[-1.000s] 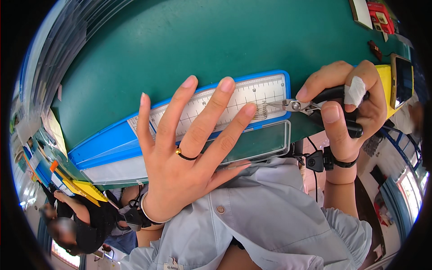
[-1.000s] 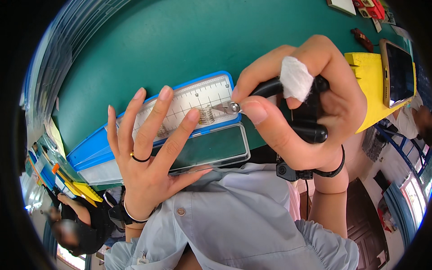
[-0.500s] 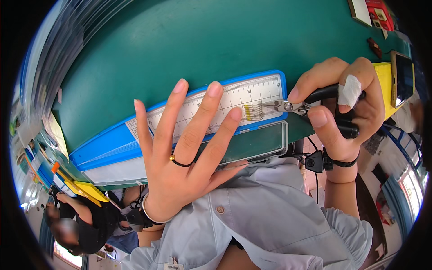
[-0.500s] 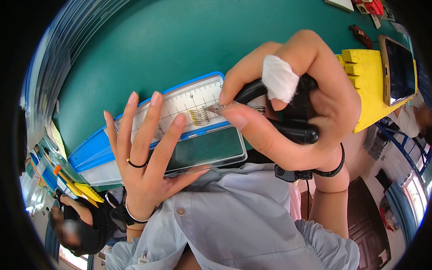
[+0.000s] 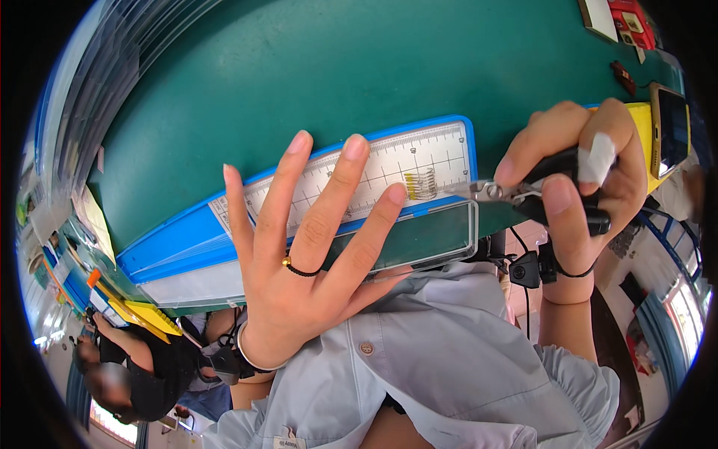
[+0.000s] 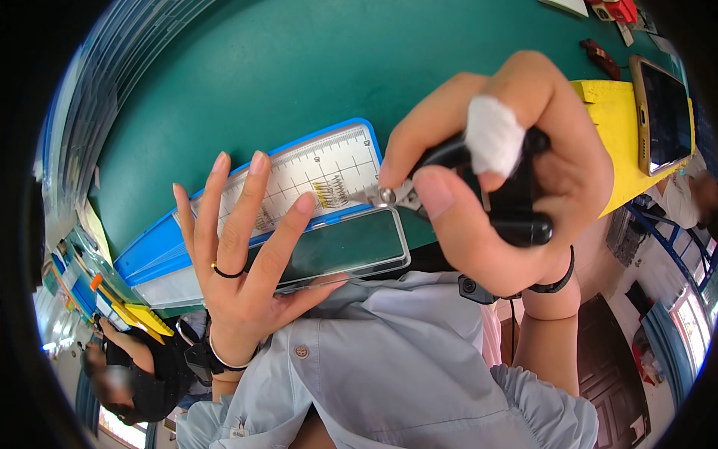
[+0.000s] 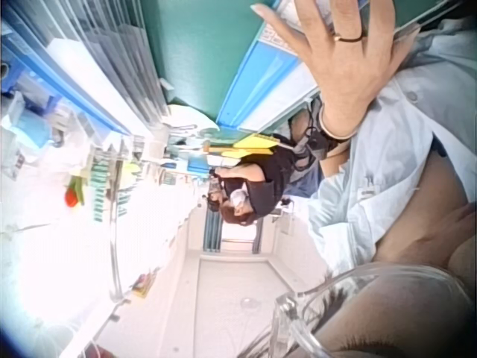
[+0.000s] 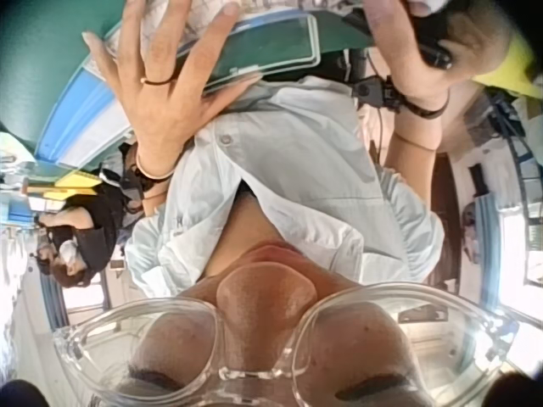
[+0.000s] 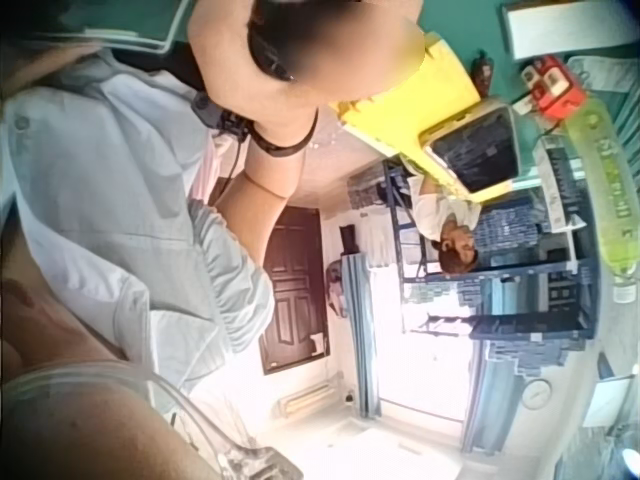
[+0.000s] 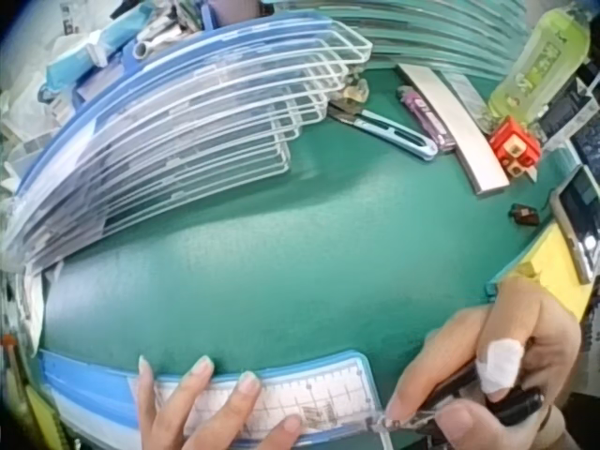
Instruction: Cutting and positioning small electronic components on a measurement guide.
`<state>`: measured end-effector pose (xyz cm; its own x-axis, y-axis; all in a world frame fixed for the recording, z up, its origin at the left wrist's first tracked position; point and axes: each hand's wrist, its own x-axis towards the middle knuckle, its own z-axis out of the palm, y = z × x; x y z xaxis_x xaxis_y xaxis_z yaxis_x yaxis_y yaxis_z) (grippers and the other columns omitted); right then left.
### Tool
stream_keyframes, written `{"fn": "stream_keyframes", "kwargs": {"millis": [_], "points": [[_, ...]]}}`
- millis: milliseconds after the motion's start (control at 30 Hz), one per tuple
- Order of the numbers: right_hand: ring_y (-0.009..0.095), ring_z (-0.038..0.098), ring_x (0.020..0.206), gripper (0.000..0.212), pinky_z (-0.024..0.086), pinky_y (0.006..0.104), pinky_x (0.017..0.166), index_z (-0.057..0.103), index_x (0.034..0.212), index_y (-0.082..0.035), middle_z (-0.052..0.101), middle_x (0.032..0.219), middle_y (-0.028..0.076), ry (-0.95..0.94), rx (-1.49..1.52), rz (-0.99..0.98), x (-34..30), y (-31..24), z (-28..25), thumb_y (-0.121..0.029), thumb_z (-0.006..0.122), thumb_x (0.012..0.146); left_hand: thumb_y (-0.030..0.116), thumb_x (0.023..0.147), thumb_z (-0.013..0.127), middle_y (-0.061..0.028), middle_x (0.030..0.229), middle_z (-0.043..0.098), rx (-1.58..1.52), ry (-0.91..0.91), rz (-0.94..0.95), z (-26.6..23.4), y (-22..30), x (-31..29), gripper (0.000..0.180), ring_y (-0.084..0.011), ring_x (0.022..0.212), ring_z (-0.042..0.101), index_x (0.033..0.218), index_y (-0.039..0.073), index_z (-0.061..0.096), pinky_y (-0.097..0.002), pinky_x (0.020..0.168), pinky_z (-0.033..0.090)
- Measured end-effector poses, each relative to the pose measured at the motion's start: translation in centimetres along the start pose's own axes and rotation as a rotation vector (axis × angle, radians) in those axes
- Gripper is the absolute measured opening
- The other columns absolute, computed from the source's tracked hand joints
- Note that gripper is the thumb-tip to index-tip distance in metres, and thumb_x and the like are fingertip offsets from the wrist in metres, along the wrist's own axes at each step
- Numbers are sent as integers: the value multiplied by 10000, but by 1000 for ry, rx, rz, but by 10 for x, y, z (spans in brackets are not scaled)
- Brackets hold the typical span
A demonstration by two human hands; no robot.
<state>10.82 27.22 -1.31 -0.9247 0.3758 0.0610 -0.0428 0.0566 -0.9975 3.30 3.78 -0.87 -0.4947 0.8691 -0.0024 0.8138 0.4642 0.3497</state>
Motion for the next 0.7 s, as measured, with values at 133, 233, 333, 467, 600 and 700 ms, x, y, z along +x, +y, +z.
{"fn": "stream_keyframes", "kwargs": {"millis": [133,233,333,467,600,700], "points": [[129,540,627,305,408,237,605,382,853,-115,681,765,200,-60,-51,-11,1,-3,-2,-109,687,846,543,680,805,-138,1469,513,-2,-6,-3,-2,2,2,659,-441,1338,463,1241,215,696,-667,1127,216],[133,550,628,291,408,240,608,383,844,-117,680,754,201,-83,-58,-7,2,-3,-2,-62,668,827,541,678,807,-136,1468,514,-12,-10,-6,-2,2,2,661,-440,1334,468,1243,217,695,-666,1126,218],[137,558,629,288,412,240,605,381,841,-118,680,755,205,-94,-64,-16,1,-1,-1,-39,657,819,541,677,807,-135,1464,518,-7,-3,-4,-1,1,2,662,-440,1331,472,1243,217,695,-664,1125,220],[140,561,630,287,417,241,603,380,840,-118,679,751,204,-115,-85,-41,2,1,-3,-38,655,820,543,679,804,-138,1460,522,-4,1,-1,-1,0,2,660,-440,1328,475,1243,217,695,-663,1124,223],[141,561,632,289,420,242,607,379,841,-118,679,755,204,-110,-101,-30,2,0,-3,-42,657,826,544,684,800,-142,1458,524,-5,-5,2,-1,0,2,657,-441,1327,475,1245,218,694,-663,1122,223],[143,561,636,290,428,242,615,378,845,-118,680,764,204,-93,-79,-46,2,1,-2,-46,659,834,544,687,798,-144,1457,524,1,-7,2,-2,0,2,656,-441,1328,474,1246,217,694,-664,1121,223]]}}
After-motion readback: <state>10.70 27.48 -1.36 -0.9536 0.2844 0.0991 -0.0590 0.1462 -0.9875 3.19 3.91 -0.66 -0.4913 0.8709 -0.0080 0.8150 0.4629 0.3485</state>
